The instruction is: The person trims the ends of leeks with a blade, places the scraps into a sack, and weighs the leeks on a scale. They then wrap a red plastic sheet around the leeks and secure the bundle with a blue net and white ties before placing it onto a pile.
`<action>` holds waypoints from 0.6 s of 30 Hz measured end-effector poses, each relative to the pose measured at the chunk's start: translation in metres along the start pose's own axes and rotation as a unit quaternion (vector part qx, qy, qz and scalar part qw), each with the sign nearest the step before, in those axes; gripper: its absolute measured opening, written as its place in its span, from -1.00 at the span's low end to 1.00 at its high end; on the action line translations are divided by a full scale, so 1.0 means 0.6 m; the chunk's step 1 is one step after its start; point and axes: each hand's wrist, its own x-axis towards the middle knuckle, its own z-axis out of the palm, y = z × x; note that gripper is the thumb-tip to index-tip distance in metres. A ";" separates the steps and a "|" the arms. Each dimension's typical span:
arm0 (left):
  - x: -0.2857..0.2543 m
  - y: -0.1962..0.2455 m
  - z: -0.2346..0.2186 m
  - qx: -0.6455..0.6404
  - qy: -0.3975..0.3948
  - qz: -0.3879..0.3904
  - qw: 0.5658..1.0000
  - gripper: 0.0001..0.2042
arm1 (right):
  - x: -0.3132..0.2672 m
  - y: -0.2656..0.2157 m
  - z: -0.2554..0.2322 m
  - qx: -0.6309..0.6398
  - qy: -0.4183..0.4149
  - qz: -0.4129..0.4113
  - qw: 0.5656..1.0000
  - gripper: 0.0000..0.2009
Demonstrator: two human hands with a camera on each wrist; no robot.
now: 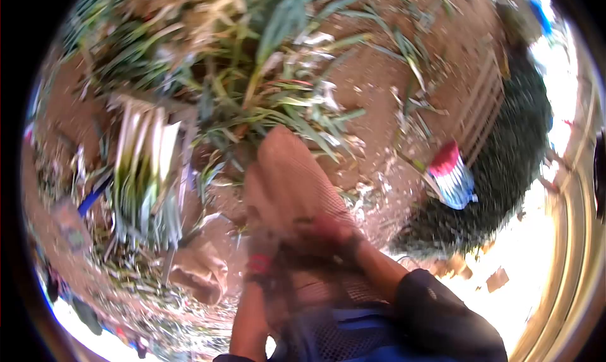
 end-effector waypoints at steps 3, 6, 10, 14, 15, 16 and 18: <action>-0.007 -0.057 0.021 -0.072 -0.005 0.000 0.997 -0.59 | -0.016 0.097 0.011 0.203 0.221 -0.082 0.950 -0.68; -0.009 -0.095 0.019 -0.136 0.008 0.002 0.991 -0.62 | -0.055 0.202 0.014 0.604 0.292 -0.093 0.736 -0.69; -0.003 -0.080 0.008 -0.211 -0.004 -0.075 0.975 -0.62 | -0.115 0.401 0.028 0.519 0.410 -0.109 0.742 -0.66; 0.017 -0.022 0.001 -0.120 -0.054 -0.090 0.987 -0.60 | -0.217 0.489 -0.033 0.657 0.473 0.076 0.583 -0.69; 0.026 -0.002 0.003 -0.109 -0.055 -0.087 0.989 -0.60 | -0.229 0.547 -0.039 0.653 0.476 0.094 0.581 -0.71; 0.031 0.015 0.009 -0.097 -0.042 -0.095 0.990 -0.60 | -0.247 0.579 -0.047 0.661 0.475 0.091 0.573 -0.71; 0.036 0.028 0.038 -0.118 0.026 -0.090 0.989 -0.72 | -0.280 0.628 -0.085 0.647 0.511 0.130 0.550 -0.74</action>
